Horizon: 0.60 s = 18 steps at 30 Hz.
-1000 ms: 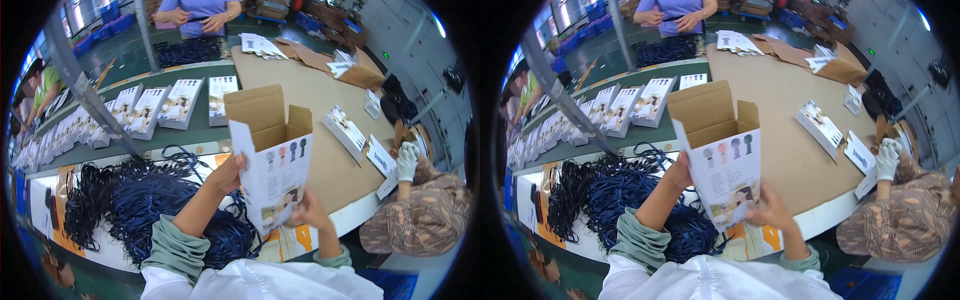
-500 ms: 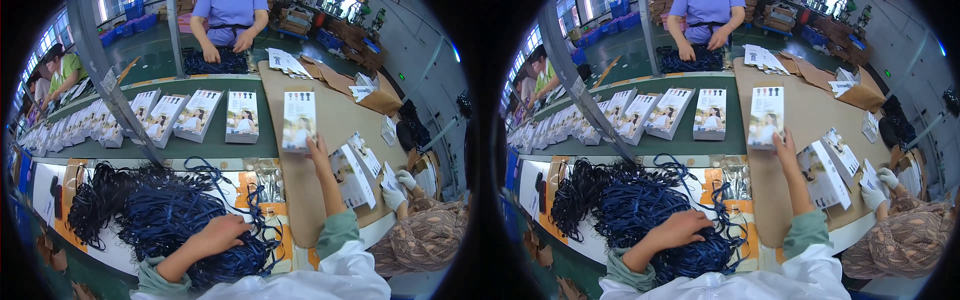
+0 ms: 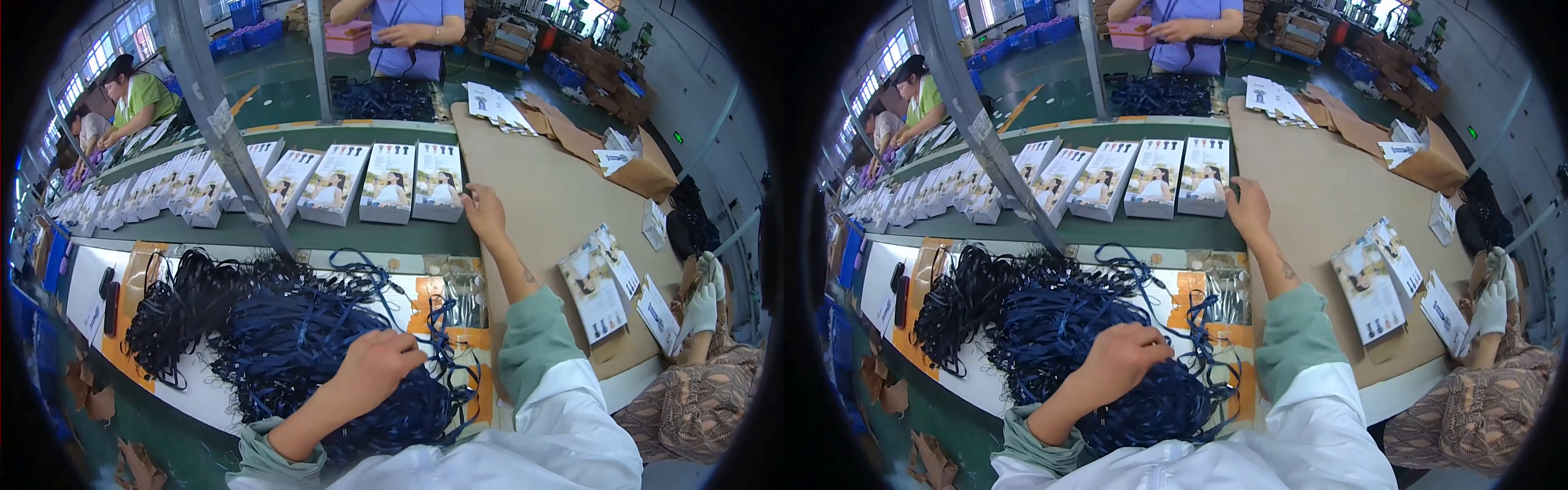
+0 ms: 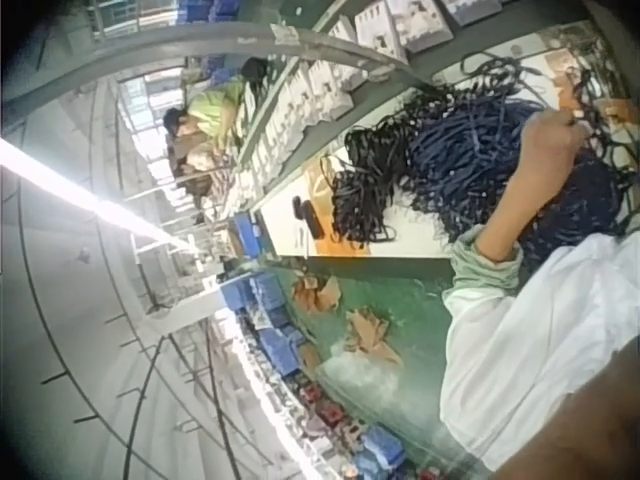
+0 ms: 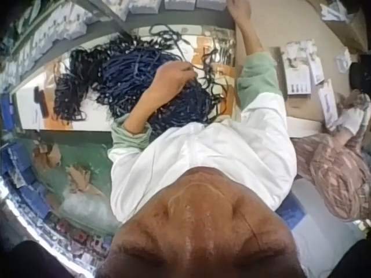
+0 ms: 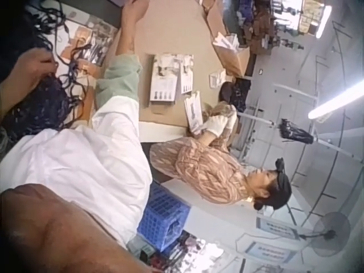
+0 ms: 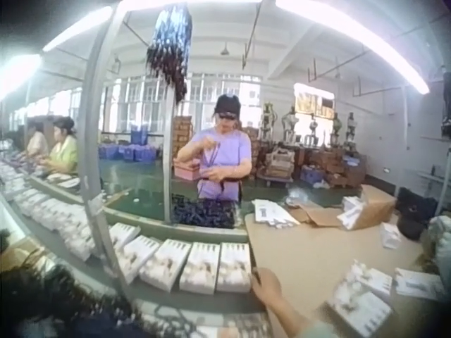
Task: The person packages blue lanyards into product boxes by hand, placing them one by one into the boxes on an assembly line.
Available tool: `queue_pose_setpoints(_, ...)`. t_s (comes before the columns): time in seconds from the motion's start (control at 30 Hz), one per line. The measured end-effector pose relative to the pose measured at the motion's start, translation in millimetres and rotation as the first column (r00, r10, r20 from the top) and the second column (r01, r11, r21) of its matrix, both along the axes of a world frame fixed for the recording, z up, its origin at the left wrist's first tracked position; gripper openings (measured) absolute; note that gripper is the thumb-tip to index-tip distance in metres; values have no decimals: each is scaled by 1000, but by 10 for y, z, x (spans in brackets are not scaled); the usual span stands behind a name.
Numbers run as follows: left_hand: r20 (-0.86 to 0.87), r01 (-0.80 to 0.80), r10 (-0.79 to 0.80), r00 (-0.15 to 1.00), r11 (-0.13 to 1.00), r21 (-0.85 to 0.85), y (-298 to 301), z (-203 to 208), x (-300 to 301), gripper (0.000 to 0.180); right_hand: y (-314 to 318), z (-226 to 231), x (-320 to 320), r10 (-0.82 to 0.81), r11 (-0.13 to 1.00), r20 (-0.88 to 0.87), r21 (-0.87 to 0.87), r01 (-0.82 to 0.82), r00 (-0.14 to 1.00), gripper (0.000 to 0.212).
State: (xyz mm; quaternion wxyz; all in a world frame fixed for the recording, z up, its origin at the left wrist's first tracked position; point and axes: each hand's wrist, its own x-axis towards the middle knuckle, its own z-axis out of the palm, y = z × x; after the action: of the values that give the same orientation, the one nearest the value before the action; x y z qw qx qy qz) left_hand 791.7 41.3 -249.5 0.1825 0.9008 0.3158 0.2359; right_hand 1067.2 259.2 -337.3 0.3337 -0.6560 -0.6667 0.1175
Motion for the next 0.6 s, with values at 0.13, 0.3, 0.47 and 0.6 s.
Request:
queue_pose_setpoints(0.13, 31, -34, 30, 999, 988, 153, 94, 176, 22, 12, -1020, 452, -496, 439, 800, -645, -36, -599, 626, 51)
queue_pose_setpoints(0.3, 274, -144, 68, 959, 953, 267, 310, 805, 120, 18, -2082, 1045, -740, 464, 344, -885, 143, -928, 35, 55)
queue_pose_setpoints(0.47, 699, -343, 123, 704, 922, 182, 557, 1326, 16, 17, -2400, 1398, -549, 205, 536, -979, 108, -837, 5, 34)
queue_pose_setpoints(0.6, 676, -290, 67, 734, 931, 223, 647, 1324, -99, 19, -2409, 1644, -265, 660, 695, -624, 295, -656, 418, 26)
